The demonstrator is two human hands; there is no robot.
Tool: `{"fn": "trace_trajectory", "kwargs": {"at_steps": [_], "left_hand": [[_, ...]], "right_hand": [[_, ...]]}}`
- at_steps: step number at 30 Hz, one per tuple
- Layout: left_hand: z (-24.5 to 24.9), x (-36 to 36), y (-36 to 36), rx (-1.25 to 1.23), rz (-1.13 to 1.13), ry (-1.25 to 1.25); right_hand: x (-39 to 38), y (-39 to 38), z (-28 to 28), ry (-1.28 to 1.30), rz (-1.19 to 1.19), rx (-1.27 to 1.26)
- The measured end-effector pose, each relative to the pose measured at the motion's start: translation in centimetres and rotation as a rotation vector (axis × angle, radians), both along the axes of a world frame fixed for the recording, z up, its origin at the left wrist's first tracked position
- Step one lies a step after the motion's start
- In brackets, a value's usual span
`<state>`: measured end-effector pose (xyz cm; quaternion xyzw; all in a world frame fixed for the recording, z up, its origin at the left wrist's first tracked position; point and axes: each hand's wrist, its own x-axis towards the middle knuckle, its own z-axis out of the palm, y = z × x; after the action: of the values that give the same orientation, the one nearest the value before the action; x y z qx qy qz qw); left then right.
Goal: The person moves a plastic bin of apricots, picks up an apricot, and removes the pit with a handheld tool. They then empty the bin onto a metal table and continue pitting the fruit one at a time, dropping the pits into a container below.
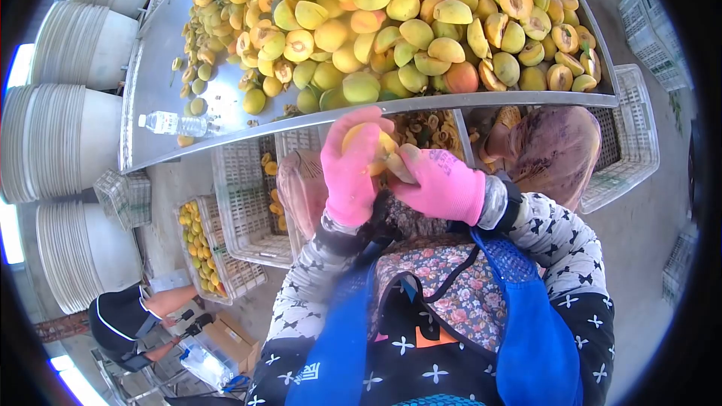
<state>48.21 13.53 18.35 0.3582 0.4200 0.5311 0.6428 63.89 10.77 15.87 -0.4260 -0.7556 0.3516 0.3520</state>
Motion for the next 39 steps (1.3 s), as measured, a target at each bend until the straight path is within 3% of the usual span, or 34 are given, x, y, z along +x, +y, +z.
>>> {"fn": "trace_trajectory", "kwargs": {"at_steps": [1, 3, 6, 8, 9, 11, 13, 15, 18, 21, 23, 25, 28, 32, 33, 34, 36, 38, 39], "left_hand": [[-0.1, 0.2, 0.0, -0.014, 0.016, -0.024], [-0.2, 0.5, 0.0, -0.038, 0.044, -0.071], [-0.9, 0.6, 0.1, -0.017, 0.114, 0.086], [-1.6, 1.4, 0.4, 0.151, 0.264, 0.126], [-1.7, 1.6, 0.6, 0.242, 0.342, 0.144], [-1.2, 1.0, 0.8, 0.148, 0.234, 0.122], [-0.5, 0.3, 1.0, 0.013, 0.11, 0.122], [0.1, -0.2, 1.2, -0.151, -0.01, 0.138], [1.0, 0.3, 1.0, -0.103, 0.047, 0.148], [-1.1, 1.5, 0.9, 0.099, 0.305, 0.139], [-1.5, 0.8, 1.2, 0.064, 0.174, 0.214], [-1.0, 0.4, 0.9, -0.063, 0.075, 0.191], [-0.3, 0.7, 0.4, -0.12, 0.142, 0.171], [-1.3, 1.0, 0.9, 0.049, 0.262, 0.165], [-1.8, 1.0, 0.8, 0.045, 0.239, 0.132], [-2.6, 0.6, 1.1, 0.109, 0.211, 0.405], [-0.9, 0.1, 1.8, -0.023, -0.05, 0.511], [-1.0, -0.3, 2.0, -0.309, -0.156, 0.273], [-0.2, -0.2, 1.8, -0.33, -0.138, 0.246]], "right_hand": [[-0.4, -0.2, -0.2, 0.057, -0.022, -0.032], [0.1, 0.4, 1.2, 0.123, 0.06, -0.339], [0.1, 0.6, 2.2, 0.229, 0.135, -0.653], [-0.5, 0.3, 1.9, 0.324, 0.138, -0.752], [-1.1, 0.1, 1.4, 0.383, 0.124, -0.766], [-1.3, 0.4, 1.1, 0.313, 0.098, -0.657], [-0.9, 0.6, 1.2, 0.068, 0.056, -0.42], [-0.9, 0.5, 1.1, 0.047, 0.073, -0.447], [-1.0, 0.6, 1.9, 0.139, 0.078, -0.593], [-1.1, 0.7, 1.6, 0.322, 0.134, -0.712], [-0.7, 1.2, 2.0, 0.248, 0.138, -0.737], [0.1, 1.7, 3.6, -0.03, 0.108, -0.743], [-1.3, 0.0, -2.7, 0.099, 0.04, 0.044], [-1.9, 0.1, -0.2, 0.356, 0.106, -0.715], [-1.7, 0.0, 0.1, 0.386, 0.103, -0.764], [-1.4, -0.3, -1.2, 0.276, 0.06, -0.5], [-1.3, -0.3, -4.7, 0.091, 0.004, 0.069], [-0.6, -0.5, -2.0, 0.066, 0.095, -0.485], [-0.6, -0.4, -0.6, 0.307, 0.157, -0.866]]}}
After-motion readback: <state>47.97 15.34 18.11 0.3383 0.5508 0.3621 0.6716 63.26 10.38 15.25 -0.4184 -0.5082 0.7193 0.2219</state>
